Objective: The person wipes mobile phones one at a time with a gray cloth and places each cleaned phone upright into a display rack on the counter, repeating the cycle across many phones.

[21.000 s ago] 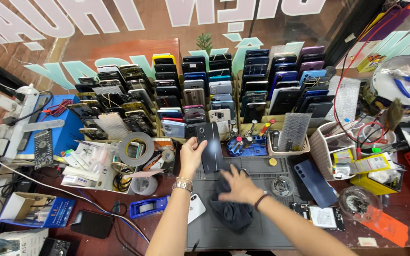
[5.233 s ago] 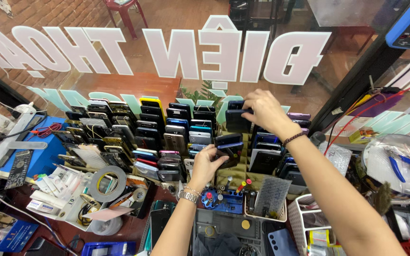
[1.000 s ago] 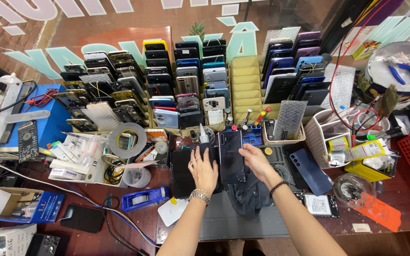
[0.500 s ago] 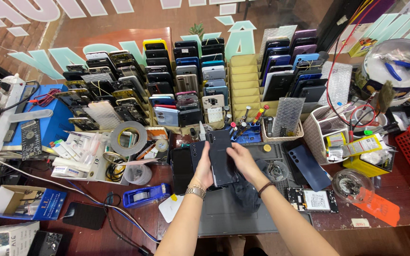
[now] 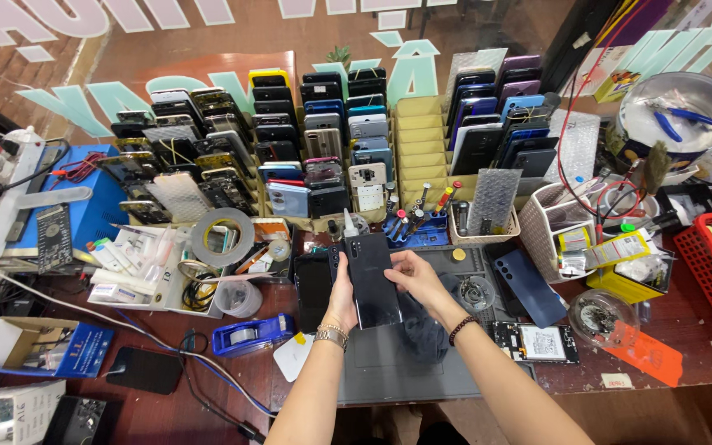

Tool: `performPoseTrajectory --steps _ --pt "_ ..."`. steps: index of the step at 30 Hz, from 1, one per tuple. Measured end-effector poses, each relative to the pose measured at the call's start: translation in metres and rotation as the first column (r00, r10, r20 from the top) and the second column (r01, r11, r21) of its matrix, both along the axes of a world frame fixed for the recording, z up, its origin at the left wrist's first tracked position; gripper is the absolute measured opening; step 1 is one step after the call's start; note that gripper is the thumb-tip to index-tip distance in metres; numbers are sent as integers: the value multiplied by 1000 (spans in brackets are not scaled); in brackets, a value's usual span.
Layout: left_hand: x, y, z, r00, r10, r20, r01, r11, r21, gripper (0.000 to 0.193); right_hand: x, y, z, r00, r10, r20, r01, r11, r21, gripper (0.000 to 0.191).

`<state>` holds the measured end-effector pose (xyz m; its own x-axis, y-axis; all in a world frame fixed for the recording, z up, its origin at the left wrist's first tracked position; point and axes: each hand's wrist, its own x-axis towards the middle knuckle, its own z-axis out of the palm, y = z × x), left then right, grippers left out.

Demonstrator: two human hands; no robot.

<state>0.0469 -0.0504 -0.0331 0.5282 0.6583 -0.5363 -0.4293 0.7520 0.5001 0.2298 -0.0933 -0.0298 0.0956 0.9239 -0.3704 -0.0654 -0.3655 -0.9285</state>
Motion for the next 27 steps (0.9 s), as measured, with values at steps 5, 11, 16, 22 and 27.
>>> performPoseTrajectory --steps 5,11,16,22,27 --pt "-22 -2 4 987 159 -12 -160 986 -46 77 3 13 -12 950 -199 -240 202 979 -10 35" --pt "-69 -3 9 981 192 23 -193 973 126 50 -1 16 -26 955 -295 26 295 955 -11 22" --pt "-84 -3 17 979 200 38 -203 965 163 46 -43 28 -33 976 -195 95 202 977 -73 24" --pt "-81 -2 11 991 137 13 -136 962 237 50 -36 25 -15 816 -103 568 29 990 138 49" --pt "-57 2 2 997 29 74 -44 977 206 55 1 -35 17 315 245 917 -307 941 -145 80"
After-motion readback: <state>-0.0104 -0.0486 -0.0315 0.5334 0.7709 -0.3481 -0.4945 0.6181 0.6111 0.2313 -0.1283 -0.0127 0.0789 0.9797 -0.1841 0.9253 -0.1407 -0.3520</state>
